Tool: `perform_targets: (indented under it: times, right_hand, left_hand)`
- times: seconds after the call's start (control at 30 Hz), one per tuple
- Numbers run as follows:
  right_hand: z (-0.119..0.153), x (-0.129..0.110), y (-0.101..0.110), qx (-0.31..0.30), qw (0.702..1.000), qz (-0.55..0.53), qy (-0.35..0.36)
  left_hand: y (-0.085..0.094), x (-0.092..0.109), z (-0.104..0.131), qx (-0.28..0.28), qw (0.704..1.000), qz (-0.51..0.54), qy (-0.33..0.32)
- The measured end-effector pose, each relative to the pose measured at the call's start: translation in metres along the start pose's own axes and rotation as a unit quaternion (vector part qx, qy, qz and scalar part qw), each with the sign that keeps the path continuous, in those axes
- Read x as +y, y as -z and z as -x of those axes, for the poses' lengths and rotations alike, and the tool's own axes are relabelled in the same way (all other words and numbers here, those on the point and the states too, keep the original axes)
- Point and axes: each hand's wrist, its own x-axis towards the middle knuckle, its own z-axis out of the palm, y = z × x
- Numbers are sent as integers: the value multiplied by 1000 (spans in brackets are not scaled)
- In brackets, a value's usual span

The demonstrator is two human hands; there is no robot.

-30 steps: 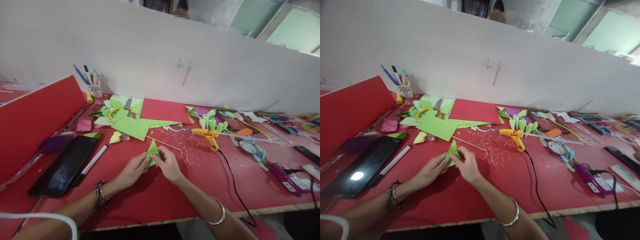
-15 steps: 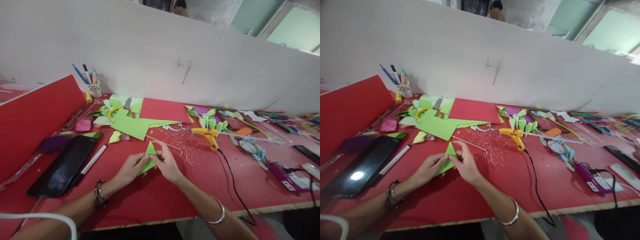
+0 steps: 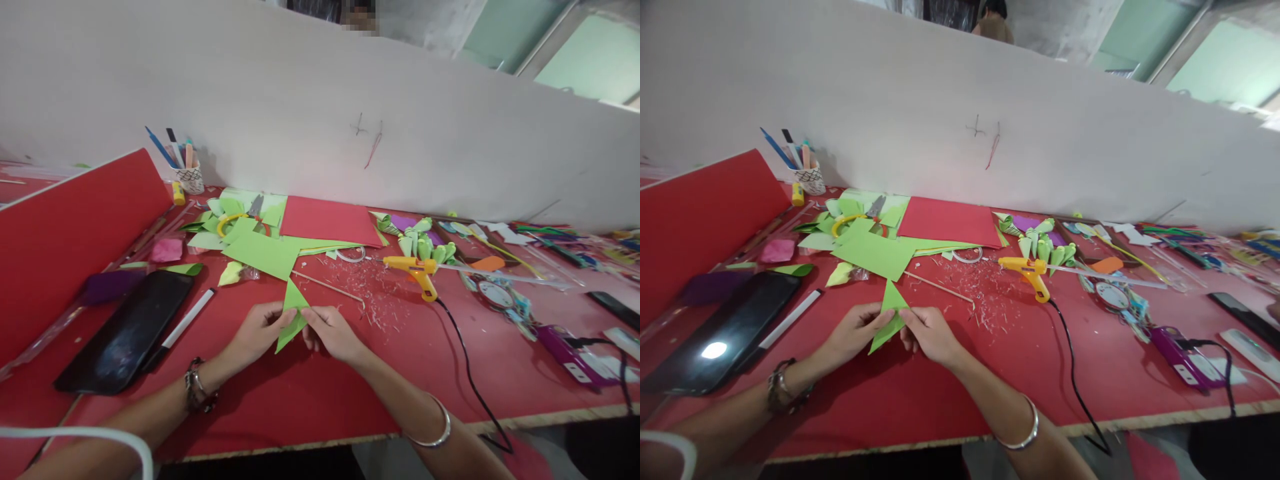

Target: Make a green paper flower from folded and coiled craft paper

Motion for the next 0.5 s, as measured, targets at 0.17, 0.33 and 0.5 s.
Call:
perform_targets:
  times: [0.17, 0.33, 0.5]
  right_hand:
    - [1, 2, 0, 1, 999, 42, 0]
    - [2, 1, -2, 3, 1000, 19, 8]
    - [0, 2, -1, 13, 1000, -9, 16]
  left_hand:
    - [0, -2, -1, -26, 999, -19, 18]
    - [-4, -4, 0, -11, 998, -43, 37]
    - [-4, -1, 3, -59, 998, 4, 30]
